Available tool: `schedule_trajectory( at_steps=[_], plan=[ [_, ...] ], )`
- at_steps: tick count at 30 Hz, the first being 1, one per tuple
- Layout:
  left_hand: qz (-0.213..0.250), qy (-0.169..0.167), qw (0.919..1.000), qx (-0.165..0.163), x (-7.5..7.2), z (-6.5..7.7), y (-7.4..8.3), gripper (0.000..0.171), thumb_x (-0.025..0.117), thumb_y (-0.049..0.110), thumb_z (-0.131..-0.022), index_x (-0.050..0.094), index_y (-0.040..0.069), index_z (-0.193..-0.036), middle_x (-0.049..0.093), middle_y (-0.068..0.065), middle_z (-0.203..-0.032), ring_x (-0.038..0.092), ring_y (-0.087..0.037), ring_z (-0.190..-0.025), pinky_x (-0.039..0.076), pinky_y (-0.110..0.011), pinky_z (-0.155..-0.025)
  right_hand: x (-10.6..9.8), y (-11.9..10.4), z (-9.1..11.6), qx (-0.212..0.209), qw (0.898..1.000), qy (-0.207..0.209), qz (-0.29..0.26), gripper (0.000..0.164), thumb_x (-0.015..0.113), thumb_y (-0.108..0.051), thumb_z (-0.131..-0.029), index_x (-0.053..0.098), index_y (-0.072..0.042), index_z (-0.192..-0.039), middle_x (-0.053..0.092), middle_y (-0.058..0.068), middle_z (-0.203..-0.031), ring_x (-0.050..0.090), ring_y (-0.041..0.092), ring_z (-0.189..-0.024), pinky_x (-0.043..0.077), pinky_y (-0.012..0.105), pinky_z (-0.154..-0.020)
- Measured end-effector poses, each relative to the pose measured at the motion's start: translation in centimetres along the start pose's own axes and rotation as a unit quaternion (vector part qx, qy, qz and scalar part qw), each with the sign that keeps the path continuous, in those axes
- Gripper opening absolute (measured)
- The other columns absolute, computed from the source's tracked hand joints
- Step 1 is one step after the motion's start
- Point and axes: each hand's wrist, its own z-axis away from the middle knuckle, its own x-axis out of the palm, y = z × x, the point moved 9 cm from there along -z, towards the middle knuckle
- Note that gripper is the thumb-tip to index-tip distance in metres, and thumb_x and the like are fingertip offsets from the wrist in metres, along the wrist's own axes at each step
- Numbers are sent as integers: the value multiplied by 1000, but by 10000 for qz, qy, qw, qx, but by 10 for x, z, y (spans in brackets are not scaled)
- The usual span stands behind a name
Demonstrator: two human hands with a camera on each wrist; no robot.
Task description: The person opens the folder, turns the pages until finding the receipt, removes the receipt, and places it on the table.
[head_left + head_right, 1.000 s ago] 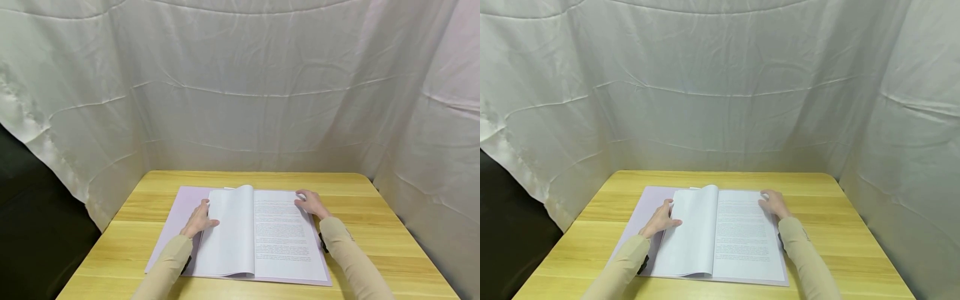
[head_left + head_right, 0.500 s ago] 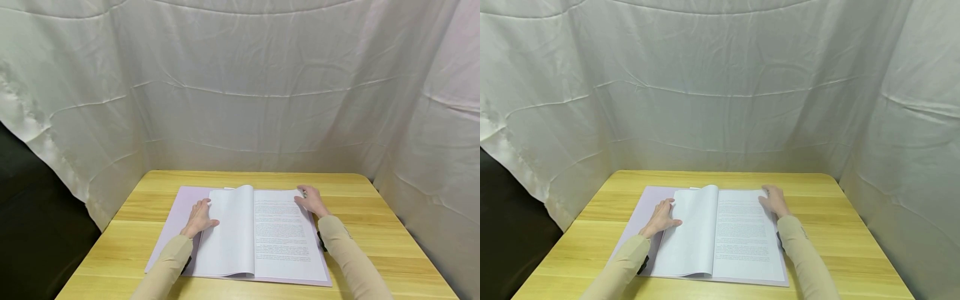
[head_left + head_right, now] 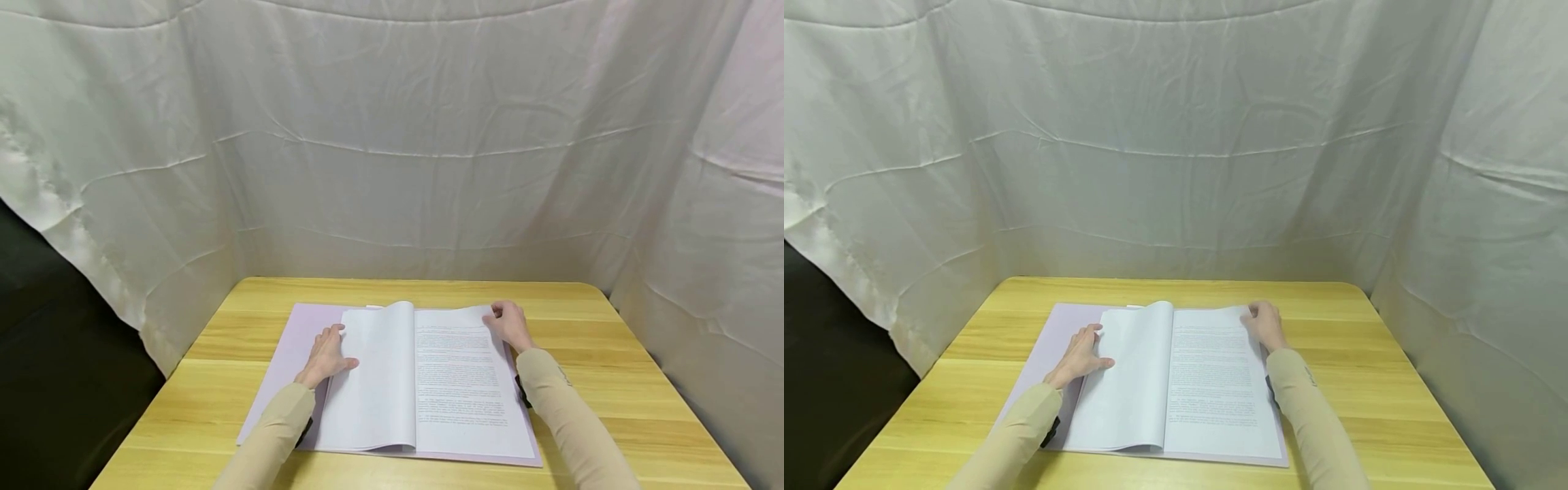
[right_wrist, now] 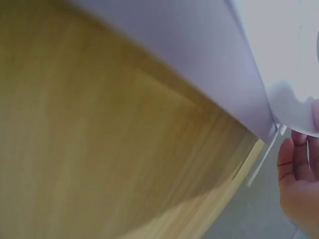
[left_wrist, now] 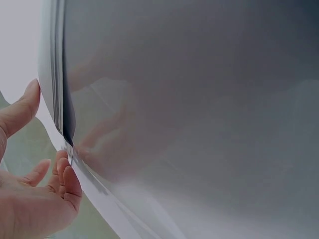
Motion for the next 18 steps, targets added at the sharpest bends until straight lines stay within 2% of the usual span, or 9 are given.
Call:
schedule_trajectory(
  at_steps=[3,8,13,16,18],
  plan=[
    [11,-7,10000,14,1,0,-1,84,88,14,-75,43,-10,-141,57,-29,-126,53,-40,-108,46,-52,-100,-1,1,0,54,10000,19,33,15,67,-12,-93,66,3,-93,59,13,-86,49,24,-80,36,29,-66],
    [64,-28,10000,18,1,0,-1,84,89,14,-74,43,-11,-141,57,-29,-127,52,-41,-110,45,-53,-101,-1,3,0,138,9999,19,77,22,66,-19,-96,61,0,-86,54,10,-81,47,23,-78,33,29,-65],
    [87,-37,10000,2,1,0,0,84,88,14,-75,43,-10,-141,57,-29,-128,52,-41,-111,45,-53,-102,-1,5,1,247,9997,-48,33,28,63,-25,-99,67,3,-102,63,17,-95,52,27,-85,39,33,-72],
    [108,-49,9999,5,1,-1,0,84,88,13,-74,43,-10,-141,57,-27,-125,52,-39,-109,45,-52,-101,0,4,4,295,9993,-196,-114,38,60,-27,-101,64,6,-119,64,26,-115,57,35,-100,49,43,-85],
    [153,-73,9999,9,1,-1,0,83,88,12,-75,43,-9,-141,58,-26,-123,52,-38,-108,45,-51,-100,2,3,5,299,9987,-313,-263,44,59,-27,-101,60,7,-129,61,30,-127,59,40,-112,50,51,-96]
  ],
)
